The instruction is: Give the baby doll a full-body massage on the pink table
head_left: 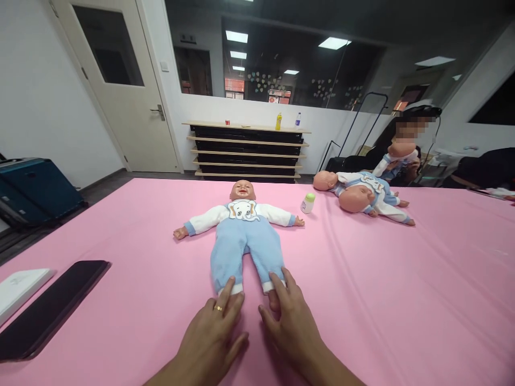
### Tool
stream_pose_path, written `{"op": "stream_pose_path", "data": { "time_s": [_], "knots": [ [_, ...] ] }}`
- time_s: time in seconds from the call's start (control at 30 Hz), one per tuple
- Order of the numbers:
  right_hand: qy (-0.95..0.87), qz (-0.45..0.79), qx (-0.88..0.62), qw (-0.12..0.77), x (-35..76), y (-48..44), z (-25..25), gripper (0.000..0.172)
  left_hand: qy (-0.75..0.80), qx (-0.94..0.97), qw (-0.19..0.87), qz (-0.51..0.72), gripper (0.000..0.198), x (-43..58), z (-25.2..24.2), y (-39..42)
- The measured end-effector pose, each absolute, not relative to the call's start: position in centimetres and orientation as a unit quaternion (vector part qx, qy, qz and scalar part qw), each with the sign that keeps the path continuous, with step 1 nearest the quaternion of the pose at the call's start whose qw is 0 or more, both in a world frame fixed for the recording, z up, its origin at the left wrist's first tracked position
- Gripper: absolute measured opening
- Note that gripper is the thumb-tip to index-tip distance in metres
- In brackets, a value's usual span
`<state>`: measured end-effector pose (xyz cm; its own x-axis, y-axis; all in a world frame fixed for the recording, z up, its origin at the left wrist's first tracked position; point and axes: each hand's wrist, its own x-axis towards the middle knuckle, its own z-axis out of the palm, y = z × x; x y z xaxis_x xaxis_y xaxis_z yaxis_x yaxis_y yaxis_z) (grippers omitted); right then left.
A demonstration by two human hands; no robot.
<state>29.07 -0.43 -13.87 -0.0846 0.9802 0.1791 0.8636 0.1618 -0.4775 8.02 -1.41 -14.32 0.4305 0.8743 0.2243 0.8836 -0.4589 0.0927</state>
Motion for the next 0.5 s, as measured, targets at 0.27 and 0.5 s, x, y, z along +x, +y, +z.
{"op": "stream_pose_path", "data": {
  "time_s": [0.27, 0.5],
  "knots": [
    [-0.773, 0.071, -0.601, 0.19, 27.9, 0.3, -13.7, 0.052, -0.499, -0.862, 0.043, -0.073, 0.043, 9.8, -13.8, -0.1],
    [-0.789, 0.056, -0.58, 0.196, 27.7, -2.2, -12.9, 0.06, -0.436, -0.879, 0.091, -0.17, 0.045, 8.8, -13.9, -1.7]
  ]
}}
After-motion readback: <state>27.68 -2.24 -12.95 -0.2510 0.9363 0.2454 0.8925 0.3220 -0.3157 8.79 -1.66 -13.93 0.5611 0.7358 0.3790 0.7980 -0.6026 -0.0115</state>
